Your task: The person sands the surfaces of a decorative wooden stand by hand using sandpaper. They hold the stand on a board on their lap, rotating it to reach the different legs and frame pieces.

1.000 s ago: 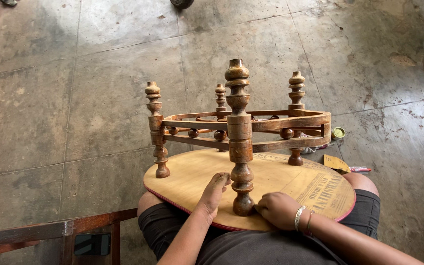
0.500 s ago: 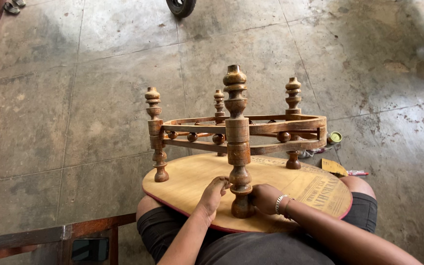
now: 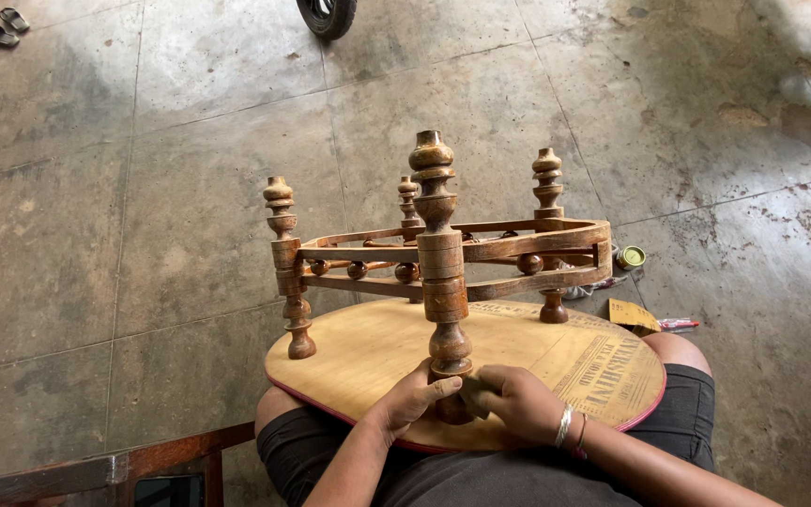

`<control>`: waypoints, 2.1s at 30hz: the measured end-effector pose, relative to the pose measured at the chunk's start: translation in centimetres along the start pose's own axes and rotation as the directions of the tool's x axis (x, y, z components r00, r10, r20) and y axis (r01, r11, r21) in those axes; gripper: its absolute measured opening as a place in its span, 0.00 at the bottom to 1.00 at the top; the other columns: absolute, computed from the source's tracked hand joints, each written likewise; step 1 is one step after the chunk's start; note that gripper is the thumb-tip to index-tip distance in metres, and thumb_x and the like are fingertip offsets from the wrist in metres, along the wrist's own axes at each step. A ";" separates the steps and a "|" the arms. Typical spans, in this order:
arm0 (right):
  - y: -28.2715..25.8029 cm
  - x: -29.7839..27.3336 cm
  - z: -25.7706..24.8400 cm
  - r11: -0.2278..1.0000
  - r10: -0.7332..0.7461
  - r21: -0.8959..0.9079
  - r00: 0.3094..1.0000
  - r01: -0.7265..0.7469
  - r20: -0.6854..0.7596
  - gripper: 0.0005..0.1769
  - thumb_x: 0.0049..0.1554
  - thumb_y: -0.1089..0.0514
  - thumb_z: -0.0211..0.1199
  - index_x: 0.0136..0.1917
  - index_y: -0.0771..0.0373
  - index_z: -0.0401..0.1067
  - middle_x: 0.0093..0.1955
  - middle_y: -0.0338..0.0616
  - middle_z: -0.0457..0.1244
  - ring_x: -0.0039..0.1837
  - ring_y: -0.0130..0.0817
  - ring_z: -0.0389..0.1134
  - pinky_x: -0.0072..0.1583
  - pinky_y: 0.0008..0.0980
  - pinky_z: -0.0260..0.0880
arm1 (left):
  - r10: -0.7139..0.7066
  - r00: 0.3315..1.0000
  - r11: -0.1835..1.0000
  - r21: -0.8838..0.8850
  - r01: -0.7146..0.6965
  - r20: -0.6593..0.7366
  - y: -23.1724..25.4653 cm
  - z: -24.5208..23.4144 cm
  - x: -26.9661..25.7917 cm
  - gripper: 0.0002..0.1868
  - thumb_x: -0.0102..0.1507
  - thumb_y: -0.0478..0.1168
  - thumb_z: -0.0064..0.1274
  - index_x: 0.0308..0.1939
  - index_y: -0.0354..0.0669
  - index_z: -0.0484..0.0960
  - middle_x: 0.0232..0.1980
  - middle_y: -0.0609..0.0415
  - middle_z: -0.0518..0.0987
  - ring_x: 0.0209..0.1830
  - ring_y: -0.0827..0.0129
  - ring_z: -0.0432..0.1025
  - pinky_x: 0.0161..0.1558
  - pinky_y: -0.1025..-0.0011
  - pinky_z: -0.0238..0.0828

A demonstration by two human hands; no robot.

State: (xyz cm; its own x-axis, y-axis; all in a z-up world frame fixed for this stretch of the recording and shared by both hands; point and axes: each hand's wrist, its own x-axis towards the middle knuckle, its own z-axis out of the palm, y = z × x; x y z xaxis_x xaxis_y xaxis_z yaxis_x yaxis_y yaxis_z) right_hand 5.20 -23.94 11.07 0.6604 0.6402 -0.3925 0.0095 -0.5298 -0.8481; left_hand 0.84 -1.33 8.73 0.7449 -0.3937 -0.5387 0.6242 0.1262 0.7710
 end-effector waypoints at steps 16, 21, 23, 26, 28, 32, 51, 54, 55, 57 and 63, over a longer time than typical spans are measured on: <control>-1.7 1.2 1.2 0.934 0.175 -0.303 0.982 -0.187 -0.067 0.17 0.52 0.45 0.71 0.48 0.59 0.78 0.42 0.44 0.72 0.46 0.40 0.73 0.50 0.37 0.73 | 0.047 0.865 0.662 0.664 0.347 -0.499 4.2 5.2 -5.8 0.26 0.57 0.53 0.66 0.54 0.46 0.79 0.55 0.57 0.80 0.53 0.68 0.77 0.57 0.69 0.74; -3.0 1.6 0.7 0.943 0.122 -0.306 0.991 -0.132 -0.053 0.17 0.49 0.45 0.70 0.44 0.59 0.79 0.39 0.47 0.71 0.43 0.44 0.74 0.48 0.39 0.73 | -0.009 0.878 0.727 0.600 0.334 -0.478 3.7 4.1 -5.1 0.26 0.57 0.47 0.67 0.55 0.45 0.75 0.54 0.55 0.80 0.54 0.68 0.77 0.56 0.70 0.74; -3.7 1.7 0.5 0.983 0.135 -0.123 0.990 -0.139 -0.041 0.17 0.49 0.44 0.69 0.44 0.57 0.80 0.37 0.45 0.72 0.41 0.42 0.76 0.47 0.38 0.75 | 0.037 0.907 0.695 0.663 0.279 -0.420 3.7 3.6 -5.2 0.21 0.59 0.47 0.67 0.50 0.43 0.80 0.51 0.52 0.80 0.52 0.66 0.76 0.55 0.69 0.73; -4.3 1.3 1.2 0.967 0.157 -0.198 0.987 -0.162 -0.041 0.19 0.49 0.40 0.69 0.45 0.55 0.81 0.35 0.46 0.71 0.41 0.45 0.74 0.48 0.41 0.73 | -0.010 0.874 0.696 0.624 0.355 -0.486 3.6 2.8 -4.8 0.17 0.61 0.47 0.63 0.50 0.44 0.81 0.46 0.54 0.84 0.47 0.67 0.79 0.52 0.69 0.75; -4.2 1.4 1.3 0.936 0.158 -0.315 0.987 -0.160 -0.034 0.21 0.51 0.38 0.68 0.44 0.56 0.80 0.36 0.48 0.70 0.42 0.48 0.73 0.49 0.43 0.72 | -0.024 0.854 0.709 0.593 0.381 -0.520 3.6 2.1 -4.1 0.17 0.60 0.46 0.63 0.50 0.45 0.81 0.44 0.55 0.86 0.45 0.68 0.81 0.51 0.70 0.76; -3.1 1.6 1.9 0.915 0.140 -0.385 0.990 -0.120 0.022 0.23 0.56 0.37 0.62 0.42 0.59 0.78 0.40 0.50 0.70 0.46 0.50 0.71 0.52 0.47 0.71 | -0.013 0.904 0.669 0.668 0.325 -0.427 2.0 0.1 -3.0 0.19 0.58 0.44 0.67 0.49 0.40 0.82 0.45 0.51 0.86 0.45 0.67 0.80 0.51 0.70 0.76; -1.2 1.0 1.2 0.880 0.025 -0.474 0.993 0.033 0.116 0.22 0.61 0.37 0.56 0.44 0.55 0.79 0.44 0.49 0.70 0.49 0.50 0.71 0.54 0.48 0.70 | -0.242 0.969 0.968 0.076 0.237 0.054 -0.9 -2.9 1.5 0.21 0.59 0.39 0.65 0.55 0.38 0.83 0.50 0.51 0.84 0.49 0.67 0.77 0.53 0.69 0.76; -2.2 1.2 2.1 0.918 0.070 -0.396 0.986 -0.005 0.149 0.22 0.61 0.38 0.55 0.44 0.57 0.76 0.43 0.51 0.69 0.48 0.51 0.71 0.53 0.49 0.70 | -0.238 0.943 0.967 -0.029 0.251 0.235 -1.4 -5.0 1.6 0.21 0.59 0.37 0.64 0.56 0.39 0.82 0.52 0.53 0.84 0.52 0.69 0.78 0.57 0.71 0.76; -2.4 1.2 2.1 0.916 0.060 -0.400 0.989 0.000 0.137 0.22 0.61 0.38 0.55 0.43 0.57 0.76 0.43 0.51 0.69 0.48 0.51 0.70 0.53 0.50 0.70 | -0.220 0.947 0.972 -0.027 0.233 0.234 -1.8 -5.4 1.9 0.21 0.59 0.36 0.64 0.56 0.39 0.82 0.53 0.53 0.84 0.52 0.69 0.78 0.57 0.71 0.76; -2.4 1.4 2.1 0.912 0.038 -0.410 0.993 0.012 0.114 0.22 0.61 0.39 0.56 0.42 0.57 0.76 0.43 0.50 0.69 0.48 0.52 0.70 0.53 0.50 0.70 | -0.184 0.955 0.981 -0.023 0.194 0.232 -2.5 -6.1 2.3 0.21 0.60 0.36 0.65 0.57 0.38 0.82 0.53 0.53 0.84 0.53 0.70 0.78 0.58 0.70 0.76; -1.0 1.1 -0.2 0.925 0.140 -0.365 0.988 -0.108 0.062 0.14 0.54 0.43 0.60 0.43 0.52 0.79 0.43 0.48 0.70 0.49 0.49 0.71 0.54 0.47 0.71 | -0.175 0.976 0.982 0.052 0.183 -0.128 -3.6 -3.0 2.1 0.19 0.59 0.37 0.67 0.53 0.33 0.85 0.49 0.48 0.85 0.47 0.66 0.78 0.53 0.69 0.76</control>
State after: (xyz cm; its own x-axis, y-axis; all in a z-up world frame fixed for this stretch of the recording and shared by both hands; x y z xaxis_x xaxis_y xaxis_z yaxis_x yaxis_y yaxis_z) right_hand 6.06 -22.86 11.58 0.6074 0.5931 -0.5285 0.2113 -0.7619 -0.6122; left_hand 0.86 0.08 3.76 0.6482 -0.2898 -0.7042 0.7367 0.0043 0.6763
